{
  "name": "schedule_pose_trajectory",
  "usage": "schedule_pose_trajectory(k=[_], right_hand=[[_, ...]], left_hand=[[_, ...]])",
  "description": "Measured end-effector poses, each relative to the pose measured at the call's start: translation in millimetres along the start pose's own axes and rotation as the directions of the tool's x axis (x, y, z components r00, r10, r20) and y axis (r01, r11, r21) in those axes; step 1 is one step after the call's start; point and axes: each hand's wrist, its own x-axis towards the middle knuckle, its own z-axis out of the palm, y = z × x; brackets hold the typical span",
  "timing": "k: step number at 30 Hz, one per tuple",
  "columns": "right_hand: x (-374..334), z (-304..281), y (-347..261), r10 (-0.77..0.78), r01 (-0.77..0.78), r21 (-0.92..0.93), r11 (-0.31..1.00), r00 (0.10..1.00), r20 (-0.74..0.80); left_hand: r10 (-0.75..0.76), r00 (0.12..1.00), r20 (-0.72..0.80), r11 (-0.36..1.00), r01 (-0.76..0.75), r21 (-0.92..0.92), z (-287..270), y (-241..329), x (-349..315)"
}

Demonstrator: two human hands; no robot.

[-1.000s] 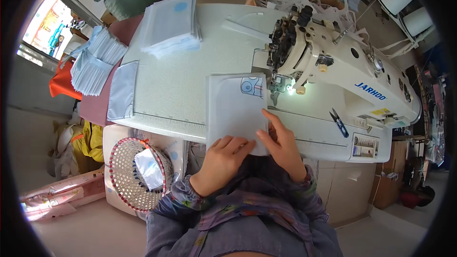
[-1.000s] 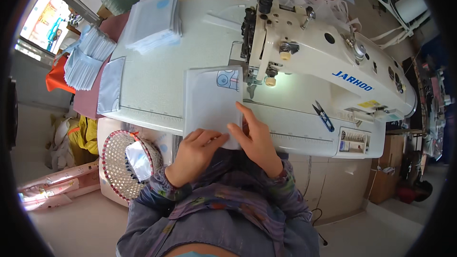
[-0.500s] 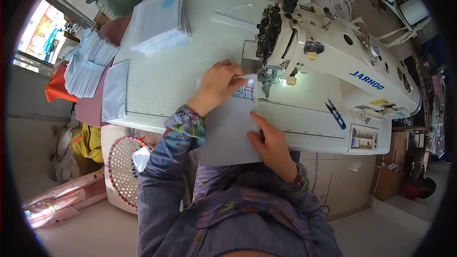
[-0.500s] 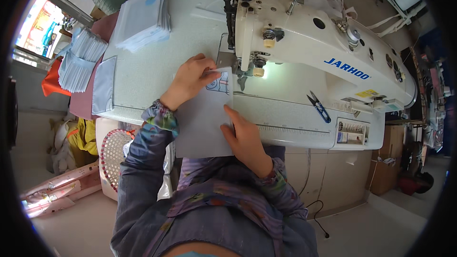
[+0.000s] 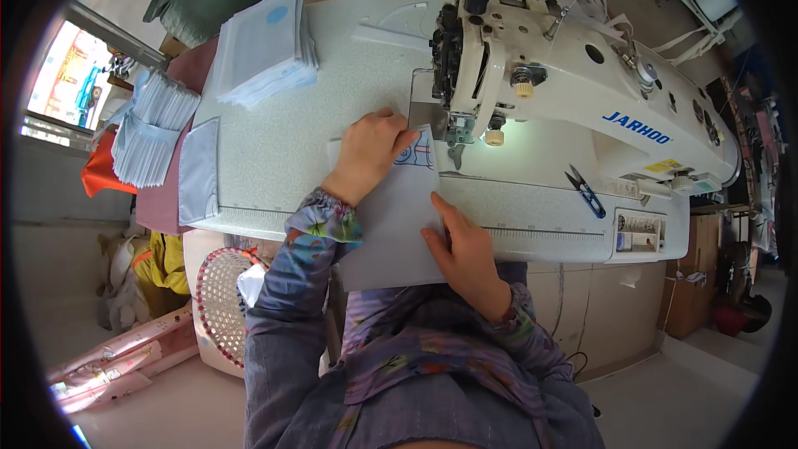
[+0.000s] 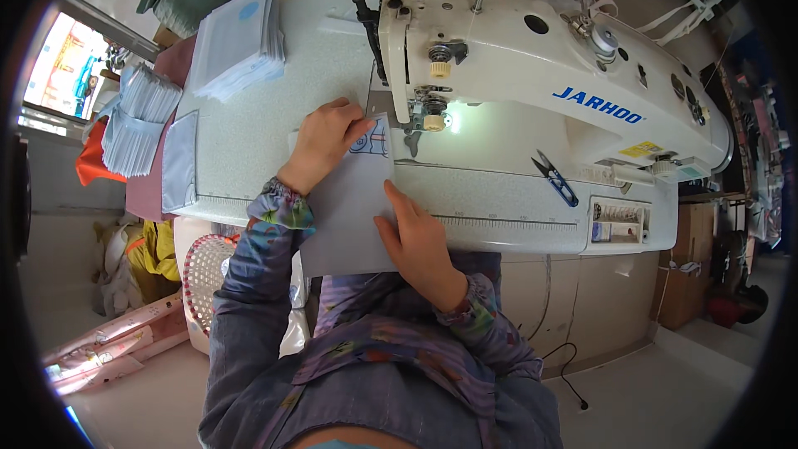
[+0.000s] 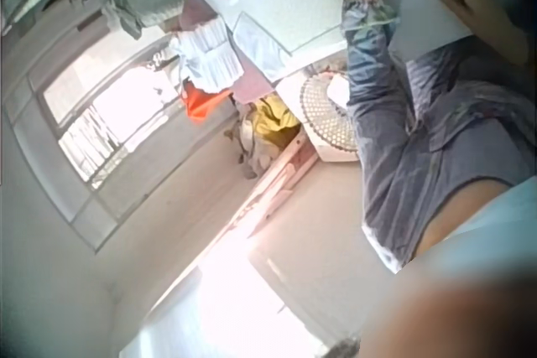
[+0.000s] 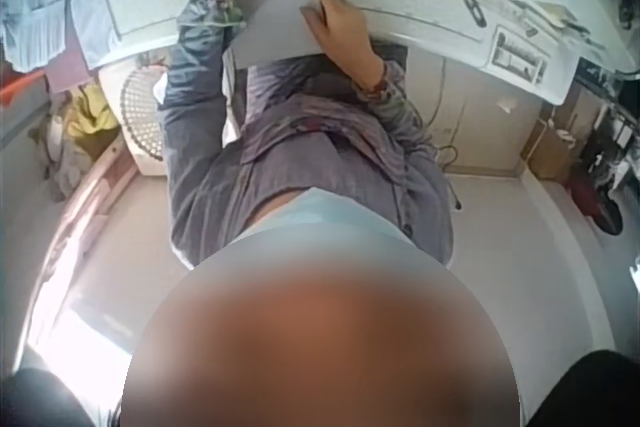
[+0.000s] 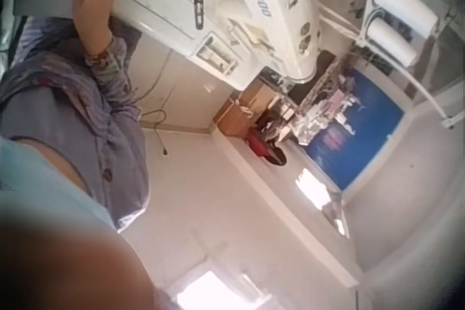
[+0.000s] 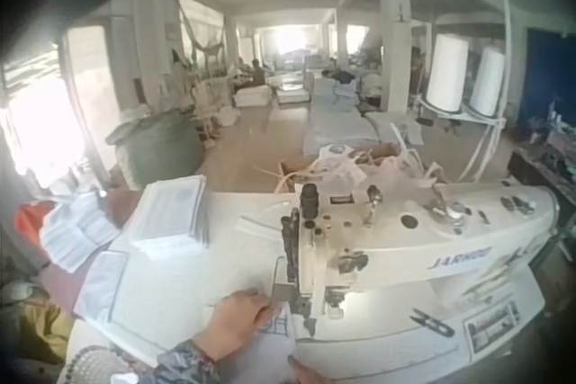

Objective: Sew fabric pieces together using an industrial sewing machine to create small pouches.

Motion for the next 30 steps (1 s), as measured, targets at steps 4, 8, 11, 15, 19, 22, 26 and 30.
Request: schedule_pose_trajectory(k=[4, 8, 11, 15, 19, 22, 26, 30], right_hand=[[-1, 1, 0, 0.006, -0.006, 0.004, 1.000, 1.000, -0.002], [-3, 3, 1, 0.018, -0.017, 0.014, 1.000, 1.000, -0.005], [-13, -2, 1, 0.046, -0.046, 0.011, 0.999, 0.999, -0.019], [-17, -8, -1, 0.131, -0.131, 0.022, 0.991, 0.991, -0.030], [-3, -9, 4, 0.078, -0.078, 0.001, 0.997, 0.996, -0.048], [4, -7, 5, 0.105, -0.105, 0.001, 0.994, 0.994, -0.033], [7, -5, 5, 0.081, -0.081, 0.009, 0.997, 0.995, -0.049], [2, -11, 4, 0.091, -0.090, 0.019, 0.996, 0.996, -0.010]], left_hand=[[-0.017, 1.000, 0.024, 0.999, 0.016, 0.050, -1, 5, 0], [0.045, 0.994, -0.101, 0.992, -0.032, 0.120, 7, 12, -7], [0.152, 0.983, -0.103, 0.978, -0.134, 0.158, 18, 34, -21], [0.176, 0.978, -0.111, 0.982, -0.166, 0.094, 24, 68, -37], [0.182, 0.981, -0.071, 0.980, -0.175, 0.092, 24, 61, -27], [0.187, 0.980, -0.062, 0.979, -0.180, 0.096, 25, 55, -21], [0.204, 0.977, -0.054, 0.975, -0.198, 0.102, 21, 51, -17], [0.220, 0.974, -0.061, 0.972, -0.213, 0.100, 22, 49, -20]])
